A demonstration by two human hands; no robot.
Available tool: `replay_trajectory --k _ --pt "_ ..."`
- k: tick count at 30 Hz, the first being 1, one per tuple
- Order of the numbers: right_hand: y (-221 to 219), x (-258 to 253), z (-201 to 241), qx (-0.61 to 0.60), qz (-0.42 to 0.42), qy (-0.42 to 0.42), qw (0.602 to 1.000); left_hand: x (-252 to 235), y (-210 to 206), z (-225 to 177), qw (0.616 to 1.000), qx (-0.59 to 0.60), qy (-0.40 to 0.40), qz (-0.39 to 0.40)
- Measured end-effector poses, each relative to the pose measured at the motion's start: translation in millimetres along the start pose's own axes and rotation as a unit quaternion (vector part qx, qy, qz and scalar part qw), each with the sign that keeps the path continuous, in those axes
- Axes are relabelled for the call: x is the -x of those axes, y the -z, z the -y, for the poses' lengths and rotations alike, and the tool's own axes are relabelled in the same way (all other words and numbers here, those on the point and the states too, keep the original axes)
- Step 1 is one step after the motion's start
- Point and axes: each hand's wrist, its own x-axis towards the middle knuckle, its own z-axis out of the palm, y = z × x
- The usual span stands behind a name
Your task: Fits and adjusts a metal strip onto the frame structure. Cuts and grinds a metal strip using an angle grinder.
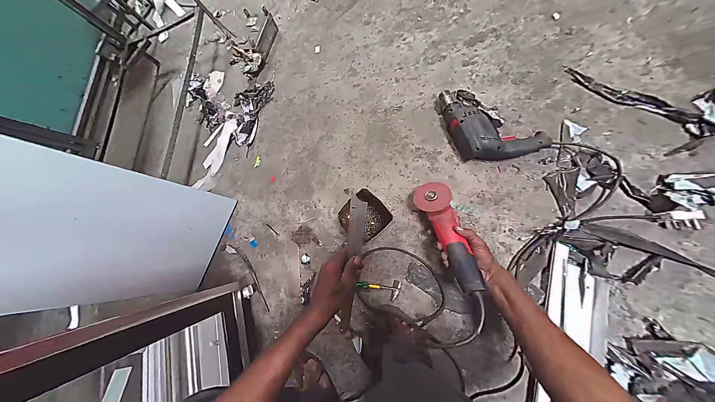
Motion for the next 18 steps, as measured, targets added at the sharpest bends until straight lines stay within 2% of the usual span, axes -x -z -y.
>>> replay_trajectory --k 2,3,6,8,10,13,18 --pt "-4.8 15.6 6.8 0.181 -0.074 0.011 0.981 4.5 6.6 -6.2 1.000 -0.016 -0.008 -0.013" --pt "-3.6 22.4 10.1 0.288 -0.104 0.027 0.952 7.8 10.4 -10.9 0.999 -0.025 -0.015 -0.020" --pt "2.1 37.6 13.2 0.550 -0.220 0.036 0.805 23.3 23.5 -27.1 0.997 -0.040 -0.039 -0.045" --pt "0.6 40.9 13.9 0.648 -0.261 0.054 0.713 36.7 35.1 -38.0 0.996 -0.034 -0.058 -0.060" --pt "-1.3 43.1 10.5 0.707 -0.281 0.087 0.643 55.2 46.4 -50.5 0.994 -0.020 -0.074 -0.076" --pt "-2.9 47.3 5.4 0.733 -0.306 0.114 0.596 87.0 64.9 -71.9 0.985 -0.013 -0.121 -0.124" --pt "8.1 58.6 -10.7 0.745 -0.311 0.150 0.571 152.7 94.1 -96.7 0.960 -0.012 -0.169 -0.222"
